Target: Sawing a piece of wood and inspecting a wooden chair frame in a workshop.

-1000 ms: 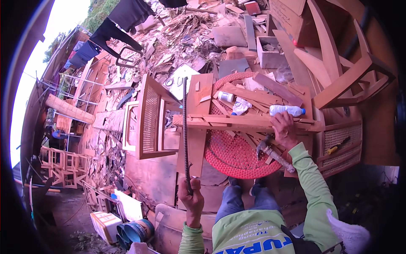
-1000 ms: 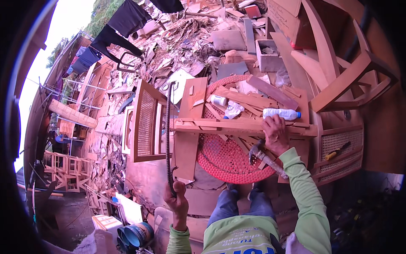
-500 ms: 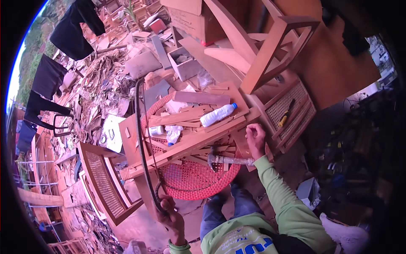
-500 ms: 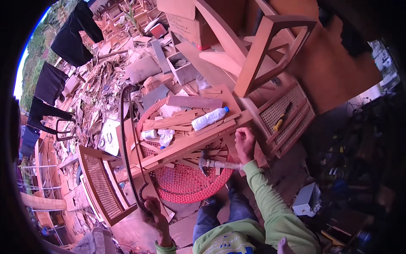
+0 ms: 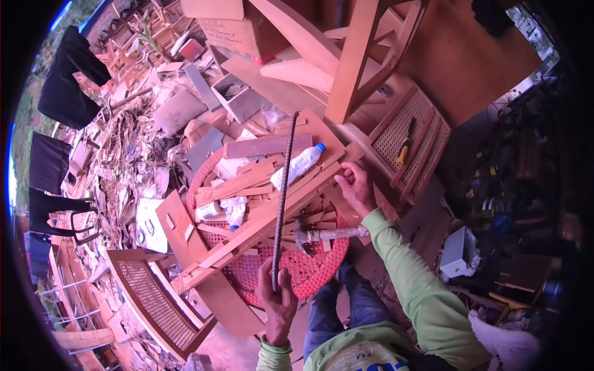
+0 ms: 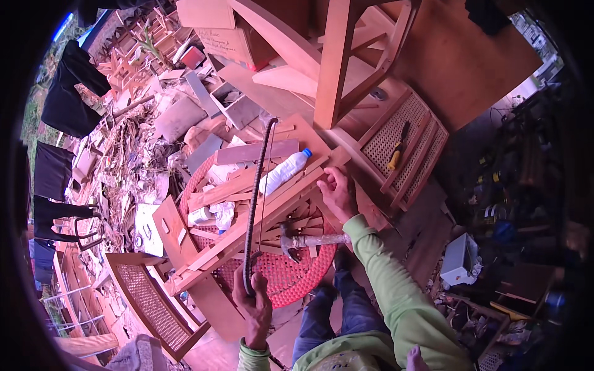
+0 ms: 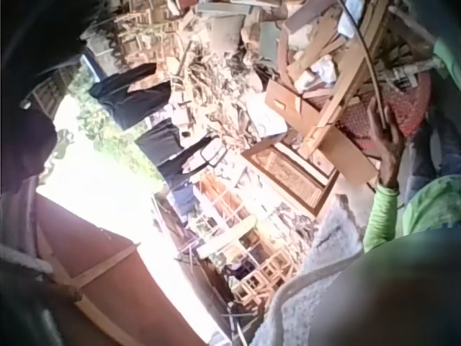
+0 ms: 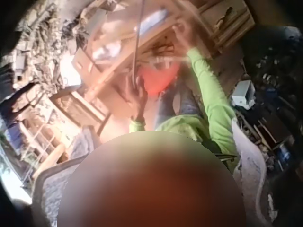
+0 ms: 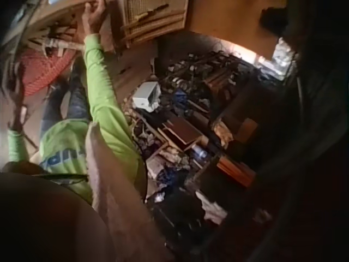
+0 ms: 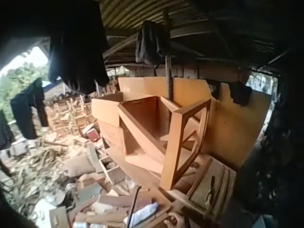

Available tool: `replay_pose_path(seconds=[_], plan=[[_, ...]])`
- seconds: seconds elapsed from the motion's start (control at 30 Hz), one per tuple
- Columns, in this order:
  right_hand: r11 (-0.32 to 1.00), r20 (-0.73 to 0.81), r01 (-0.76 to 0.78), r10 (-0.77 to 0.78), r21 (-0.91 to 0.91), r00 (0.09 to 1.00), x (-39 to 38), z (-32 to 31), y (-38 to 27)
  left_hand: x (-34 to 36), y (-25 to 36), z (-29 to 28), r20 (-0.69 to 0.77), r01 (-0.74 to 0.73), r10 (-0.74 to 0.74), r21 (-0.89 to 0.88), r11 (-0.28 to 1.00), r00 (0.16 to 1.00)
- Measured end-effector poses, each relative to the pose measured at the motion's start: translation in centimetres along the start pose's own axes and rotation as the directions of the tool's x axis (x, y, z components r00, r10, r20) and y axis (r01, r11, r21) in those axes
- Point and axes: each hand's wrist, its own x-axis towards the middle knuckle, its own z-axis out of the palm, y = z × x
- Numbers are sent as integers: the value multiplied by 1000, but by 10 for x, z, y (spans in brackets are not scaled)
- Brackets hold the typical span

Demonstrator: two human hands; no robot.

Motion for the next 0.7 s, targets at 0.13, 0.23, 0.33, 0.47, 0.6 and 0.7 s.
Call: replay_pose_path(seconds=[0.13,0.23,0.33,0.47,0.6,0.7], plan=[[997,39,-69,70,-33,997,-4,6,-12,9,-11,6,35,-36,34,34,999,999],[999,16,-28,29,-34,999,0,7,-14,14,-24,17,26,-2,4,-43,999,1000],[997,38,-44,46,-71,998,3,5,-18,17,-22,23,56,34,-29,-90,995,998],[988,-34,97,-102,-117,994,4,7,-37,22,-21,32,129,-27,34,-54,998,991],[990,-37,-139,138,-22,990,7,-3,-23,34,-15,50,201,-78,58,92,993,978],[703,197,-652,622,286,758,15,-7,-63,40,-5,62,157,-127,108,122,984,982]])
